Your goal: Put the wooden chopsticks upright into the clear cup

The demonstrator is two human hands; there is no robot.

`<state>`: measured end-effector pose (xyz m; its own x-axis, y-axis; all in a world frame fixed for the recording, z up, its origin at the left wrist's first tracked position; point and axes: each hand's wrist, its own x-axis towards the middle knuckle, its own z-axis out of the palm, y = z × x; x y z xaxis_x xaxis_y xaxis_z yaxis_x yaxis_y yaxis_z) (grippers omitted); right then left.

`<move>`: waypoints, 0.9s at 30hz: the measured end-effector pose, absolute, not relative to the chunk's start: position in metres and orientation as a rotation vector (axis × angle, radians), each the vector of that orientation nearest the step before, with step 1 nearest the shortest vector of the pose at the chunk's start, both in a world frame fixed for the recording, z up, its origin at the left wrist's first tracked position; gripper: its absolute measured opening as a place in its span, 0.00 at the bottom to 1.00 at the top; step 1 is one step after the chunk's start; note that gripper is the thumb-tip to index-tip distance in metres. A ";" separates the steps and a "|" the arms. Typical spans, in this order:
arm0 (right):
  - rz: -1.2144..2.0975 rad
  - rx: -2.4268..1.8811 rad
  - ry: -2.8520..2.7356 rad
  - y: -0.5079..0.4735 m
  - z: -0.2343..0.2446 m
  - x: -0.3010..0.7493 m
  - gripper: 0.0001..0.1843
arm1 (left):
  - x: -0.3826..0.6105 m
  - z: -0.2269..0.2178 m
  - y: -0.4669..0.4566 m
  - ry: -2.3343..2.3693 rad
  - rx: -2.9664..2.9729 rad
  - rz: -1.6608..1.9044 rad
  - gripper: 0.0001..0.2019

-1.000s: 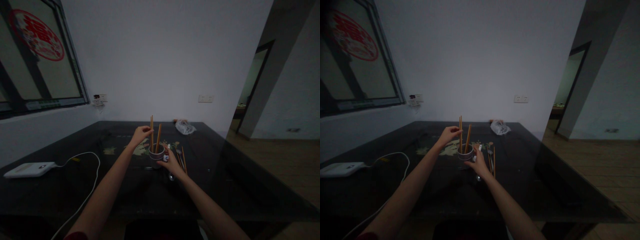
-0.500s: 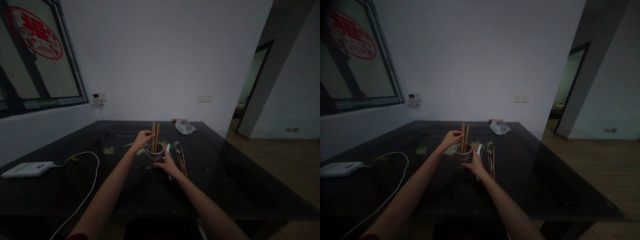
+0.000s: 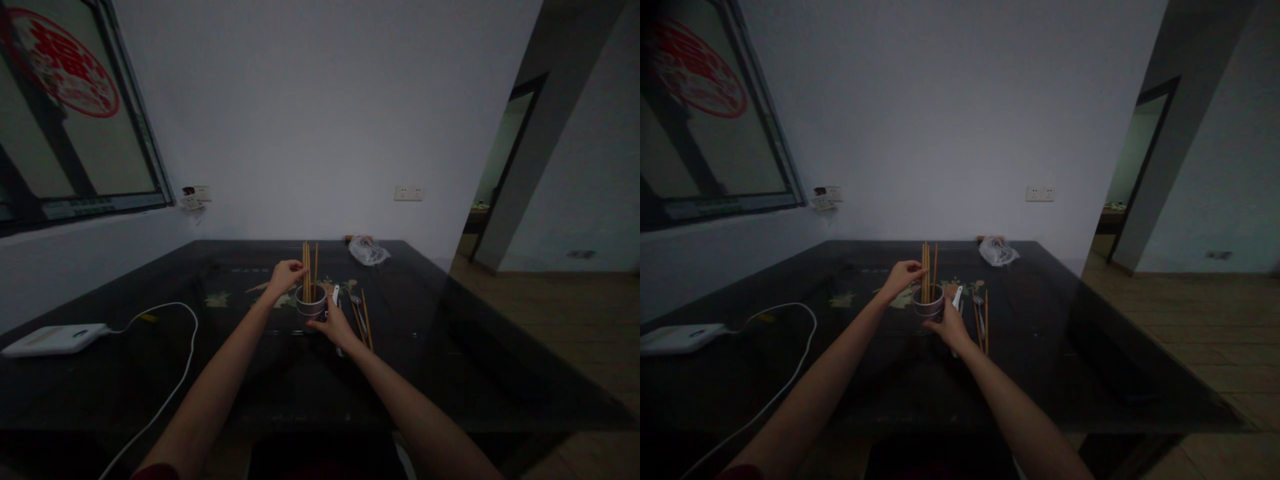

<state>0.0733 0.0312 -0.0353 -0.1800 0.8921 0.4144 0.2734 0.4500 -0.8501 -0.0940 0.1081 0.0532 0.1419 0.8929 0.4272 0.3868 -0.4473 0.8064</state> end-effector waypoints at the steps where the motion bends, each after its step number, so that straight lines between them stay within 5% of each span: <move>1: 0.769 -1.009 -1.703 0.031 -0.035 0.074 0.44 | -0.094 0.052 0.108 1.224 1.900 1.274 0.12; 27: 0.781 -1.001 -1.704 0.031 -0.034 0.075 0.45 | -0.080 0.042 0.109 1.030 1.617 1.208 0.23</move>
<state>0.0751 0.0315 -0.0335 -0.1873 0.8893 0.4172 0.2638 0.4547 -0.8507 -0.0803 0.1089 0.0419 0.1944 0.9416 0.2751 0.1225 -0.3016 0.9455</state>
